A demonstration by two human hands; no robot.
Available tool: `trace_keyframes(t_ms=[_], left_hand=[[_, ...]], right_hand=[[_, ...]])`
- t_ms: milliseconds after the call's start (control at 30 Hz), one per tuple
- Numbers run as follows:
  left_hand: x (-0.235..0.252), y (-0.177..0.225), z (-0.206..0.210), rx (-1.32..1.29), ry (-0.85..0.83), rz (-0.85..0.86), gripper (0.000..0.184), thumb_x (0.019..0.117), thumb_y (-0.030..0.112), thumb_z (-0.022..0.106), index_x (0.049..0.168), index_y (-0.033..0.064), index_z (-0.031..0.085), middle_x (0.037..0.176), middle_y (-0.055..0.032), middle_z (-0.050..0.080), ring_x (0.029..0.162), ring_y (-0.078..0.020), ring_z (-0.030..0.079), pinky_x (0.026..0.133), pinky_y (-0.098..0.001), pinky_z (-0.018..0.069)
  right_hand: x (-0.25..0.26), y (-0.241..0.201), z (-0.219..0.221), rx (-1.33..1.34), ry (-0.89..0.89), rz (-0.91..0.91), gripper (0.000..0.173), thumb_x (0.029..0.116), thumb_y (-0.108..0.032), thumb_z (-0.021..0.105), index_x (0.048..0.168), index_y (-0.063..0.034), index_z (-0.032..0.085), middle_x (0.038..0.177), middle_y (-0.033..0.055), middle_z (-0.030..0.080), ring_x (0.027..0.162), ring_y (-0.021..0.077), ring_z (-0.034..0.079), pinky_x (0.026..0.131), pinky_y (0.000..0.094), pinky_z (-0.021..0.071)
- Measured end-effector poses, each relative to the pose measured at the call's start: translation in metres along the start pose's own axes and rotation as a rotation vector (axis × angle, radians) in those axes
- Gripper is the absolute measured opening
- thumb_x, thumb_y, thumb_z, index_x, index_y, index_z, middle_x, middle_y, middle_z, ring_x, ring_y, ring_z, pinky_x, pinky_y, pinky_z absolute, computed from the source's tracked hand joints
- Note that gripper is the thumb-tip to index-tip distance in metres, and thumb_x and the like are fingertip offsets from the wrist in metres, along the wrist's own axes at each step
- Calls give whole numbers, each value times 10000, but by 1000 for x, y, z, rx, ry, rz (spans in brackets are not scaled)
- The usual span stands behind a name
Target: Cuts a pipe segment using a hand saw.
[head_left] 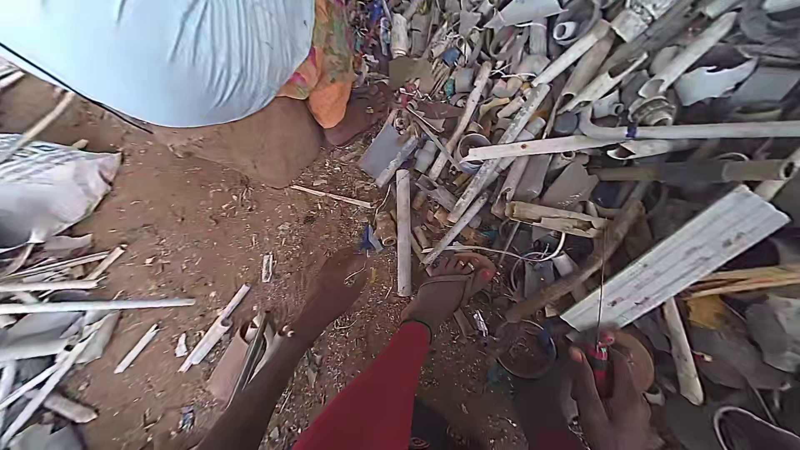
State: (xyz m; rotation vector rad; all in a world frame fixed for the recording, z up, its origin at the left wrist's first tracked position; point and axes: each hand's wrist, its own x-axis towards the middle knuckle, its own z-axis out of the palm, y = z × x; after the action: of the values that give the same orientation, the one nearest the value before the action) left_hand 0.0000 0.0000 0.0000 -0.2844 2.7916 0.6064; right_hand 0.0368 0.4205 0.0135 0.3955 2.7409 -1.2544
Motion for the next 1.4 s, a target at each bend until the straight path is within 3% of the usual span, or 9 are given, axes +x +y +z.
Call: trace_keyframes(t_ms=[133,300,500,700,867,933,1167,1333,1400], left_hand=[[52,69,34,-56,-346,-25,504,1025,416,578,1401,82,582,1387,-183,597,1314,-365,549,1097,-585,414],[80,114,69,-84,-425,-77,515,1051,353,520,1470,54,494,1321,-231,614,1219,-392,601,1036,-595,450],[80,89,25,-395,-193,-54,440,1094,370,435,1364,55,577,929,-120,635,778,-206,599,762,-425,509],[43,98,-8,-584,7,139,384,984,324,651,1329,155,662,1151,36,712,896,27,650,789,-184,540],[35,112,6,-677,98,385,356,974,305,681,1270,109,700,1202,34,725,1044,0,681,900,-181,570],[34,118,13,-669,97,395,363,977,338,671,1265,120,702,1181,52,726,942,34,676,821,-152,563],[36,148,47,-742,-194,317,348,1025,351,573,1250,112,689,1073,62,710,744,51,599,675,-151,512],[54,199,78,-688,-354,379,400,1048,406,525,1268,112,684,1091,10,695,769,7,601,719,-202,514],[63,213,81,-501,-469,358,447,1081,396,459,1351,85,632,1192,-99,692,963,-145,672,904,-346,532]], right_hand=[[3,0,2,37,7,55,495,961,-253,629,1261,138,585,898,239,661,702,248,610,678,469,526],[4,4,6,-17,7,74,526,935,-301,643,1241,125,616,960,260,681,809,321,645,766,552,508],[6,2,7,-35,5,72,510,936,-312,648,1229,106,627,913,228,677,756,289,625,722,528,503],[4,7,10,9,76,-22,549,944,-376,613,1183,119,634,842,156,677,678,119,597,652,319,518],[7,3,15,134,136,-55,578,965,-436,594,1170,103,627,817,78,660,606,32,571,566,244,519],[8,0,14,129,133,-57,590,976,-454,570,1195,90,629,828,62,666,619,21,568,585,235,520],[9,13,15,171,118,69,639,1056,-482,374,1255,89,578,696,27,589,508,94,545,483,317,517],[7,13,8,310,289,158,559,1018,-332,483,1354,114,465,732,0,584,502,42,554,476,255,528],[8,17,4,286,328,160,583,1014,-306,475,1410,117,415,769,28,594,509,55,560,472,263,531]])
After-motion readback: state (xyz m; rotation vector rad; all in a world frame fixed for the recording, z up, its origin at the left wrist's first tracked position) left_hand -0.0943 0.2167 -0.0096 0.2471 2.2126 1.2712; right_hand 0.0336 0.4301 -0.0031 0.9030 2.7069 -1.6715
